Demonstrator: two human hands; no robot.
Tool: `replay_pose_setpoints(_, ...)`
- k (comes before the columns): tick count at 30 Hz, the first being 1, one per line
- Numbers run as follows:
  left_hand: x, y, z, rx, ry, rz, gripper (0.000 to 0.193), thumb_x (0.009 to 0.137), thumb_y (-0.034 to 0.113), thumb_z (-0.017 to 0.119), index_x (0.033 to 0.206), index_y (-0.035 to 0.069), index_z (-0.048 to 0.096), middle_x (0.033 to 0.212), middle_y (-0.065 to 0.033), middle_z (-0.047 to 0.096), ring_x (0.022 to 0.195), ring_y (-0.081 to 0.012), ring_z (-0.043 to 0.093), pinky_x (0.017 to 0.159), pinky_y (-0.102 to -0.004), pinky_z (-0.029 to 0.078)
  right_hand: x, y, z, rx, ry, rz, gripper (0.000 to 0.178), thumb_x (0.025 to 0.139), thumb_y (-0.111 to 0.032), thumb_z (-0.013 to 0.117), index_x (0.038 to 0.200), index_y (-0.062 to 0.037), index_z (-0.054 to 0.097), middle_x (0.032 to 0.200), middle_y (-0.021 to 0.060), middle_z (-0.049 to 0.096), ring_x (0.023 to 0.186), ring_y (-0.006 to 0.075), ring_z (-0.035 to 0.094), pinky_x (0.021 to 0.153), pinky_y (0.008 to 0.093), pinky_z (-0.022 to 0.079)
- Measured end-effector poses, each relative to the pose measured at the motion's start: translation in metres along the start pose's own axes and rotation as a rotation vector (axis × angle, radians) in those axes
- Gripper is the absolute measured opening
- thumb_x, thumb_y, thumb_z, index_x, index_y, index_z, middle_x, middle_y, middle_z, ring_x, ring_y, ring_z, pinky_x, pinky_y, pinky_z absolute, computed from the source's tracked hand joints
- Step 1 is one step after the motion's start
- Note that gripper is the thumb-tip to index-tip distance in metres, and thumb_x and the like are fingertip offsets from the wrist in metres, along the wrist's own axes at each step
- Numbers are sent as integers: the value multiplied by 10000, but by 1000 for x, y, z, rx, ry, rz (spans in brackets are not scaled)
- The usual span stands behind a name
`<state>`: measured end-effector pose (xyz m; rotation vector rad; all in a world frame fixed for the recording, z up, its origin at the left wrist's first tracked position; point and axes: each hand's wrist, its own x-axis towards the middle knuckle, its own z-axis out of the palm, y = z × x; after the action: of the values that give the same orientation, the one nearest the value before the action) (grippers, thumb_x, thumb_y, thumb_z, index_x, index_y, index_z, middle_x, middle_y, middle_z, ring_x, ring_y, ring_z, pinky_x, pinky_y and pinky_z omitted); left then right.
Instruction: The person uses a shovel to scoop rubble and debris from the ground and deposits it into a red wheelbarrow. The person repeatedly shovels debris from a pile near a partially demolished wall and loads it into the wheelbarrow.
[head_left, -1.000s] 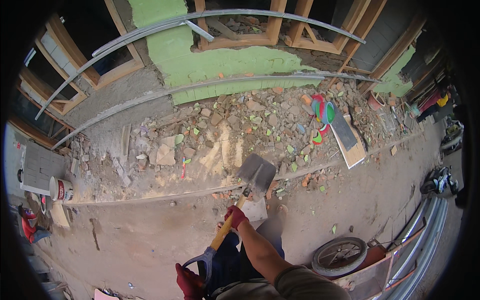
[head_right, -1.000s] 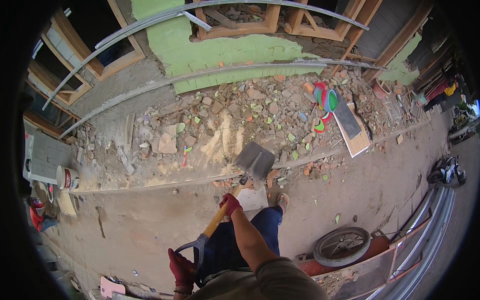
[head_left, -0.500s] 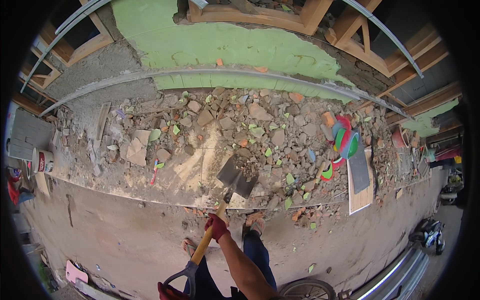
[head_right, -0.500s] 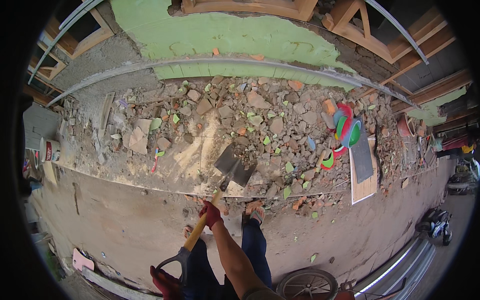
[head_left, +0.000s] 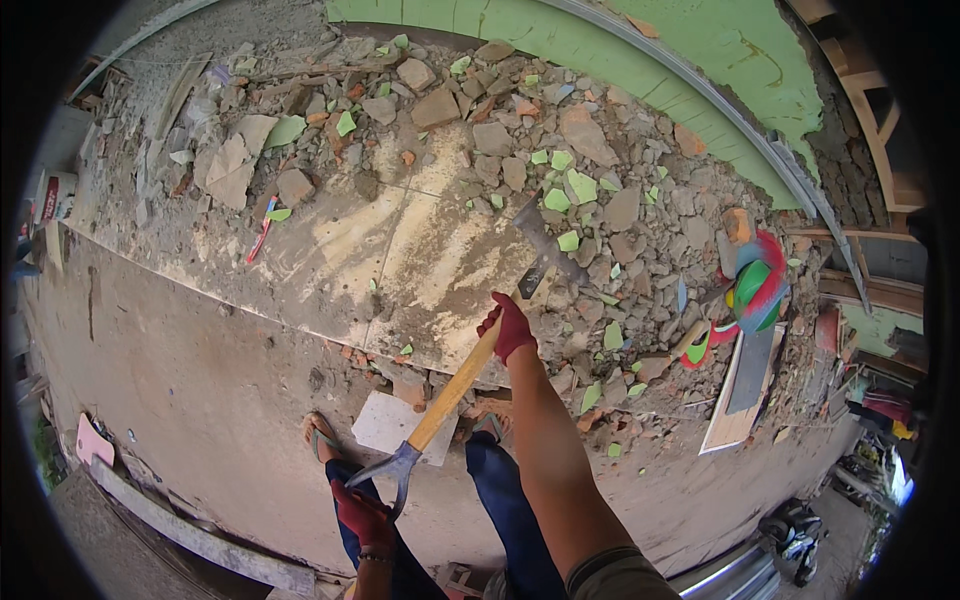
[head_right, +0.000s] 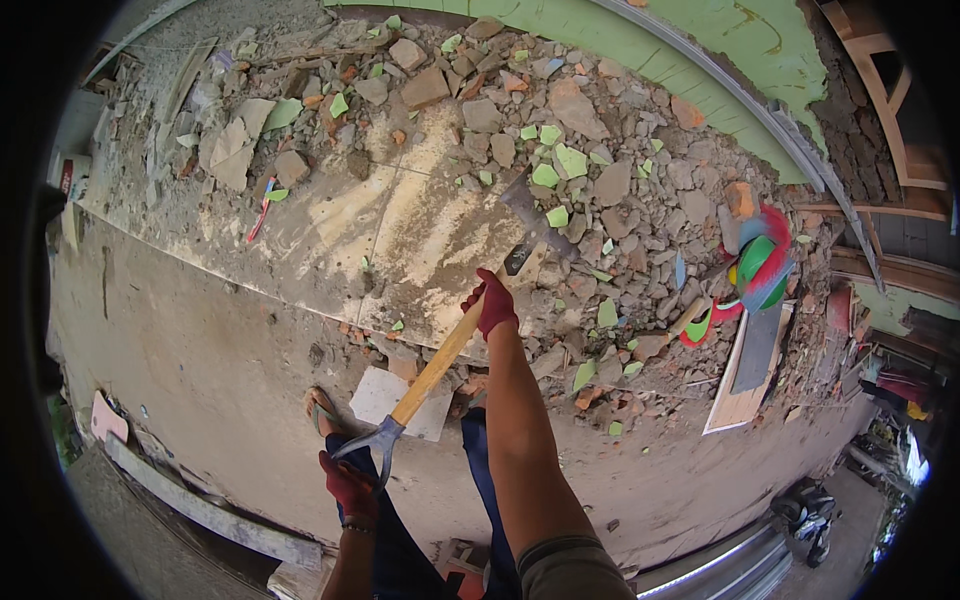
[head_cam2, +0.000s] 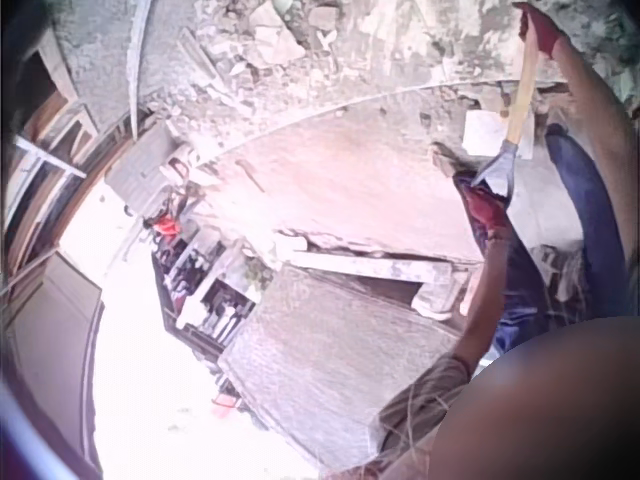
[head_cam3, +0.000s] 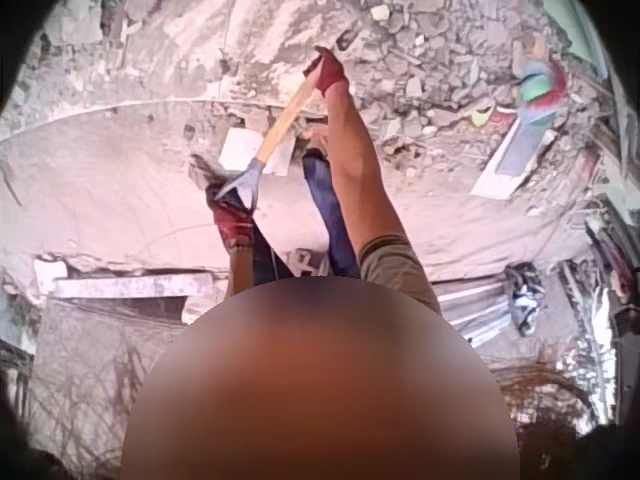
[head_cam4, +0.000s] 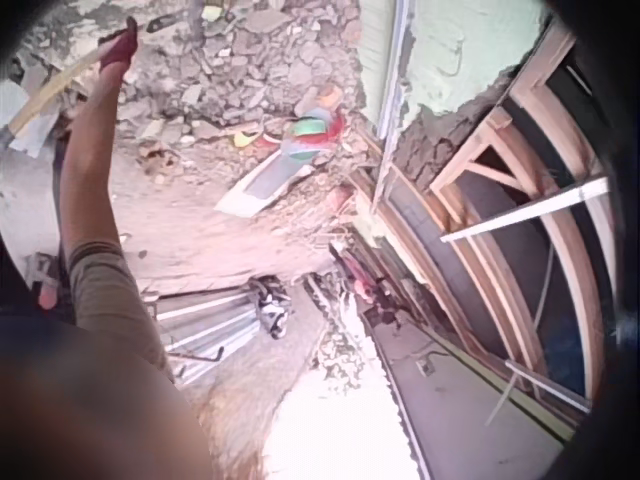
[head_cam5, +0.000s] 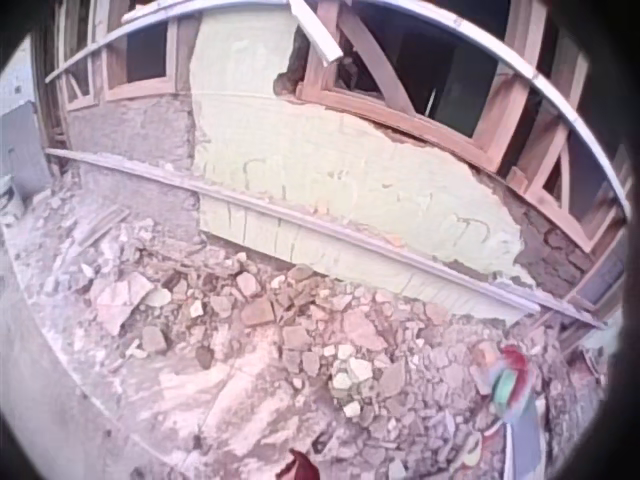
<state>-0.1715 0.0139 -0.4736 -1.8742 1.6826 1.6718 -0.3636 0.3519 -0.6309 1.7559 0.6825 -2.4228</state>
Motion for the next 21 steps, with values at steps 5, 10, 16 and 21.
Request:
replay_pose_setpoints(5,26,-39,-12,-120,-16,20,464,966,443,426,632,121,416,478,2,351,347,-171,388,367,-326,367,2,23,-7,-154,106,-86,227,805,-123,666,716,-132,458,598,2,392,481,152,392,486,327,418)
replay_pose_setpoints(10,22,-42,-71,178,144,311,471,976,375,420,592,102,419,517,8,376,406,-134,385,427,-323,288,-37,59,-15,-185,124,32,213,800,-114,650,698,-122,464,596,-4,397,479,153,382,466,322,380)
replay_pose_setpoints(16,21,-16,-161,269,161,334,469,971,314,429,592,40,401,554,-4,374,523,-151,388,477,-353,263,-107,112,-7,-238,181,-16,177,799,-129,636,719,-108,481,617,12,415,512,170,414,516,344,438)
replay_pose_setpoints(21,29,37,-230,99,97,344,455,950,289,453,600,6,389,556,-22,353,544,-162,307,505,-390,235,-179,151,22,-198,120,7,187,795,-124,625,705,-107,462,606,28,401,504,190,409,527,362,463)
